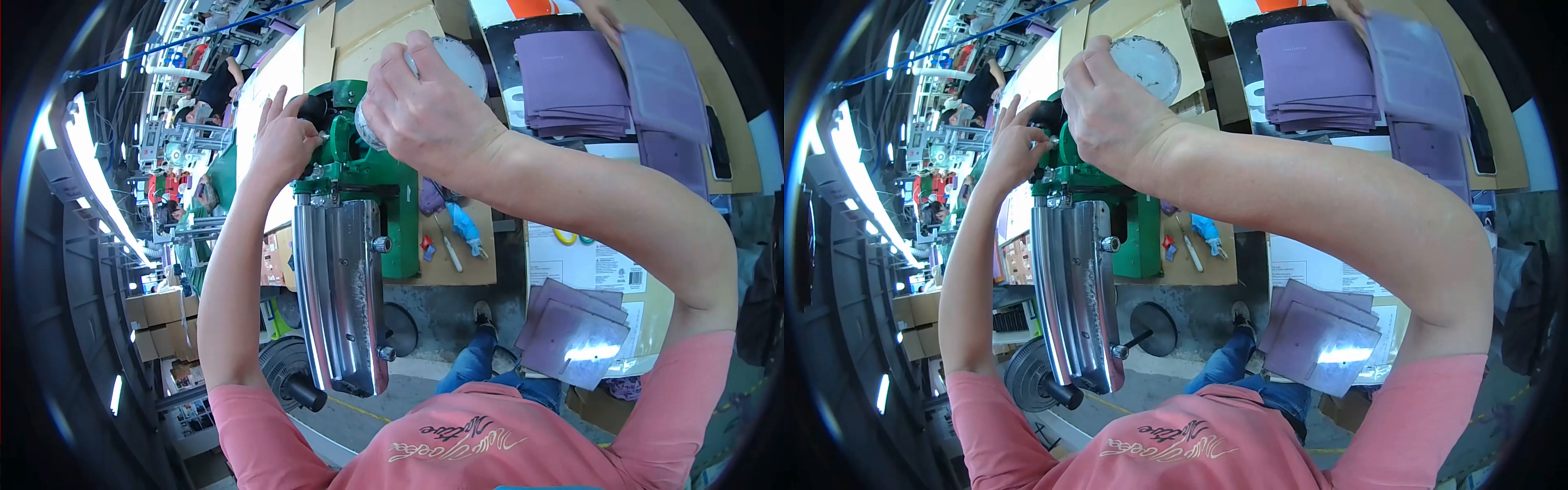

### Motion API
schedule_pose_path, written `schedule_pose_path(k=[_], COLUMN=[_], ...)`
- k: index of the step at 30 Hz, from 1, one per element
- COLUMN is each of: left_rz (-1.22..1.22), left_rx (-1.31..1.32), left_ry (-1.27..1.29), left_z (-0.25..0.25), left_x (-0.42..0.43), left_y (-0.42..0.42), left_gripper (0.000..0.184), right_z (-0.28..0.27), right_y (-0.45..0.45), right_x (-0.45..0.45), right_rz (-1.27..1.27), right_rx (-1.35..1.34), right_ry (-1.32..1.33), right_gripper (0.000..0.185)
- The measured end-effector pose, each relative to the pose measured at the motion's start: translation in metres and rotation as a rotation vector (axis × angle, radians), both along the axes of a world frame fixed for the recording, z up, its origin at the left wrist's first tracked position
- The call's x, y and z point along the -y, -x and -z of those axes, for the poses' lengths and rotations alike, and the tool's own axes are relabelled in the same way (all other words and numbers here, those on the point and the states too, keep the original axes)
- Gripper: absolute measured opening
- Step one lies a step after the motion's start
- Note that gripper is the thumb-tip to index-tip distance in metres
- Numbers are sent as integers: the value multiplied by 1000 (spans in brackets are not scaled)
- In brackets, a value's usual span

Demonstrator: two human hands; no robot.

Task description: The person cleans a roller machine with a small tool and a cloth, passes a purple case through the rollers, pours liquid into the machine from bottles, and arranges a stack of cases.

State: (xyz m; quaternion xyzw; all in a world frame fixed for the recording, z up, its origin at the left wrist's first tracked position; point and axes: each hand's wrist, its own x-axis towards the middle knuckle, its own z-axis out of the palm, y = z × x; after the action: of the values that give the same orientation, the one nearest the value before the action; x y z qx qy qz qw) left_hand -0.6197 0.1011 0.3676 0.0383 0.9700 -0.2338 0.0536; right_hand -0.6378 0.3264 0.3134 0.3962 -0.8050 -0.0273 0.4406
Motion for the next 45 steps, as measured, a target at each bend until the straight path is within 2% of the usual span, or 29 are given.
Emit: schedule_pose_path(k=[9,15,18,20,21,23,24,28,29,31,33,39,41,43,45], left_rz=[0,-6,-16,-27,-36,-55,-55,-39,29,92,232,200,258,331,-32], left_rx=[25,13,13,17,25,42,37,20,1,-17,-86,-187,-217,-239,136], left_ry=[76,64,30,30,31,31,32,-86,-73,-61,169,81,-140,-385,-565], left_z=[-1,-1,0,2,2,4,4,7,13,32,52,46,33,15,-26], left_x=[-5,-1,-2,0,2,2,1,-7,-9,-21,-43,-45,-62,-91,-118], left_y=[0,-1,-1,0,1,0,0,-5,-7,-14,-26,-47,-69,-95,-127], left_gripper=[15,16,17,17,18,18,18,18,19,20,22,20,18,17,27], right_z=[-4,10,32,50,62,86,95,118,119,120,118,113,110,112,95], right_y=[-1,2,2,-5,-10,-19,-23,-41,-47,-60,-73,-116,-132,-146,-165], right_x=[-3,-29,-47,-57,-60,-64,-66,-77,-80,-88,-92,-93,-95,-96,-101], right_rz=[-4,20,-28,-13,-15,-13,-14,-107,-110,-157,-208,-204,-159,-278,-297], right_rx=[-27,252,351,441,438,729,724,1309,1309,1421,1525,1474,1466,1376,1364], right_ry=[-4,203,356,391,391,515,516,926,923,1133,1335,1559,1558,1485,1485], right_gripper=[19,29,23,35,35,53,53,65,65,69,73,71,72,79,81])
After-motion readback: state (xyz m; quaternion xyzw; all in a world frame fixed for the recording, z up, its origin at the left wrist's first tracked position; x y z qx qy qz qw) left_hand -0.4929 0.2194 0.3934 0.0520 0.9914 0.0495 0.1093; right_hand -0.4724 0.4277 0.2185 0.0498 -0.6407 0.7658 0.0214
